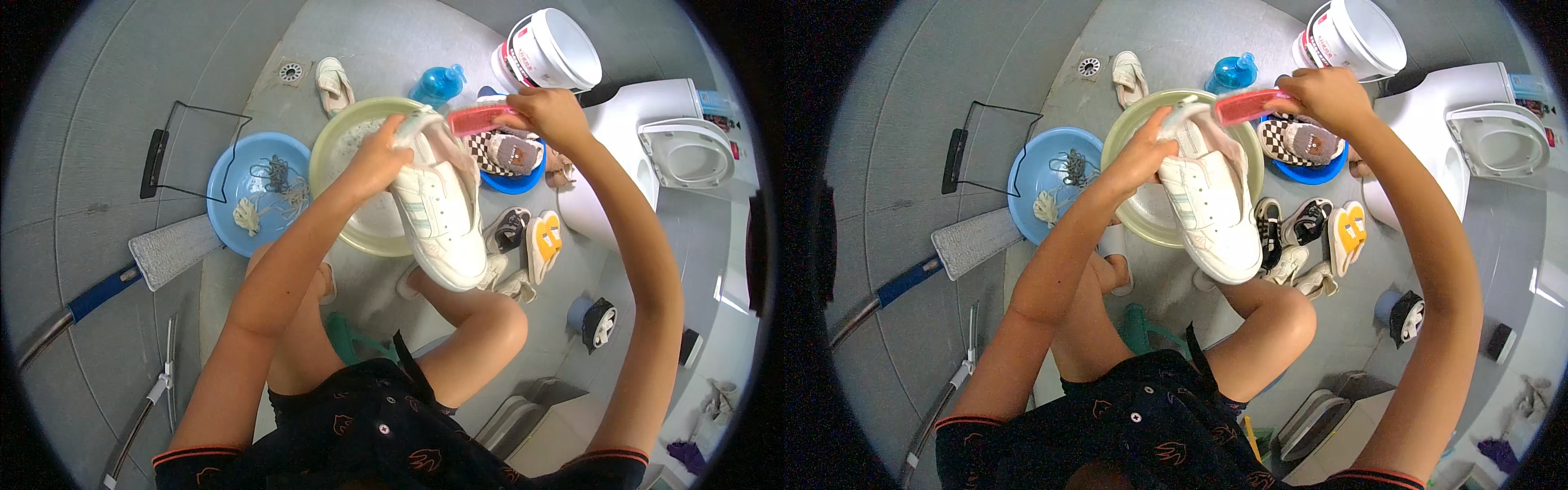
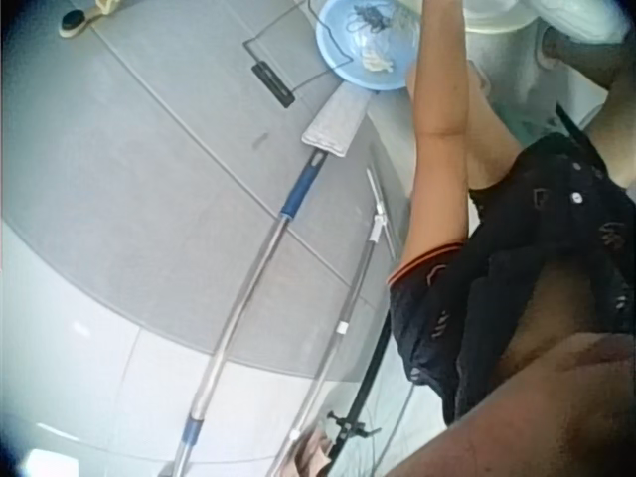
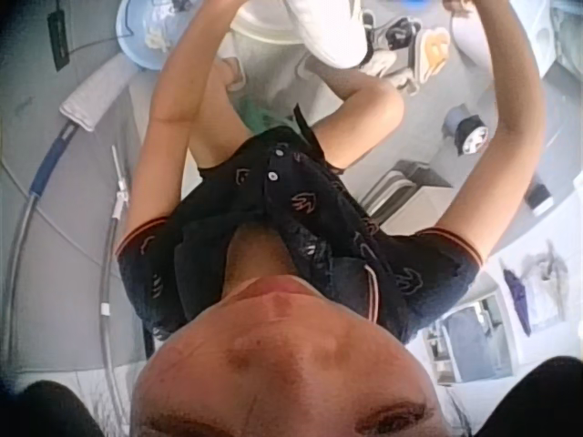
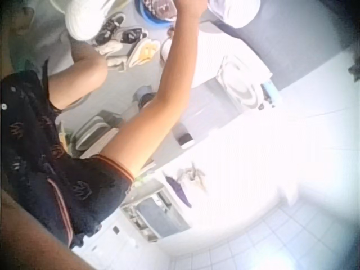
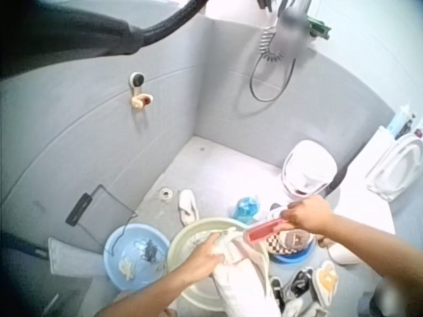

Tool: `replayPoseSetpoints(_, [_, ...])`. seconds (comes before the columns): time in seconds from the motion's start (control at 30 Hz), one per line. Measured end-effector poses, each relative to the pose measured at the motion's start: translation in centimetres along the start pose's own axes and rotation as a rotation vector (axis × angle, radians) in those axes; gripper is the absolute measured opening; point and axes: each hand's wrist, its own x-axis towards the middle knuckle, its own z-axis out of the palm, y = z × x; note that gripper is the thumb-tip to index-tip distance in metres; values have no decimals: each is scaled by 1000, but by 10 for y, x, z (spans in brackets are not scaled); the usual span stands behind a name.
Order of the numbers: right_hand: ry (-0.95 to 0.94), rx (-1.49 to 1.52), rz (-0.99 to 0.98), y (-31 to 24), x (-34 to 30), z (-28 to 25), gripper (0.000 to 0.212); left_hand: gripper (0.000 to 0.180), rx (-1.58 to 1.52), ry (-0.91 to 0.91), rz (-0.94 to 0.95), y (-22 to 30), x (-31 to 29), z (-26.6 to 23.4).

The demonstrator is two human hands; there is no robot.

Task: The person scrubs a white sneaker with a pink brush in a basin of soapy water. They remove the insole to clean it separately, then scrub the interior and exterior of the shoe before placing it aside.

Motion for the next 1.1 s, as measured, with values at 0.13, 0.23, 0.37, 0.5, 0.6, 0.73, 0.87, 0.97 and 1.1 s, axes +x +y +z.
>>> replayPoseSetpoints(0.13, [113,79,145,-16,-6,-18,50,57,50,15,84,-8,11,-10])
replayPoseSetpoints(0.23, [183,170,127,-38,7,-27,47,56,87,-16,127,-12,15,-9])
replayPoseSetpoints(0.37, [200,178,-36,-60,23,-4,46,68,37,-146,-48,0,9,-7])
replayPoseSetpoints(0.5, [181,130,14,-37,13,21,44,69,-67,-211,-162,6,6,-5])
replayPoseSetpoints(0.6, [127,107,56,-26,12,22,43,72,-67,-193,-199,18,1,1])
replayPoseSetpoints(0.73, [73,98,144,-17,2,12,44,73,-144,-131,-201,22,2,3])
replayPoseSetpoints(0.87, [152,154,10,-51,20,-2,43,70,-46,-95,-168,8,12,-5])
replayPoseSetpoints(0.97, [160,127,-45,-41,24,9,43,69,-28,-177,-173,9,8,-2])
replayPoseSetpoints(1.1, [82,75,69,-21,1,16,45,67,-100,-170,-150,6,1,2])
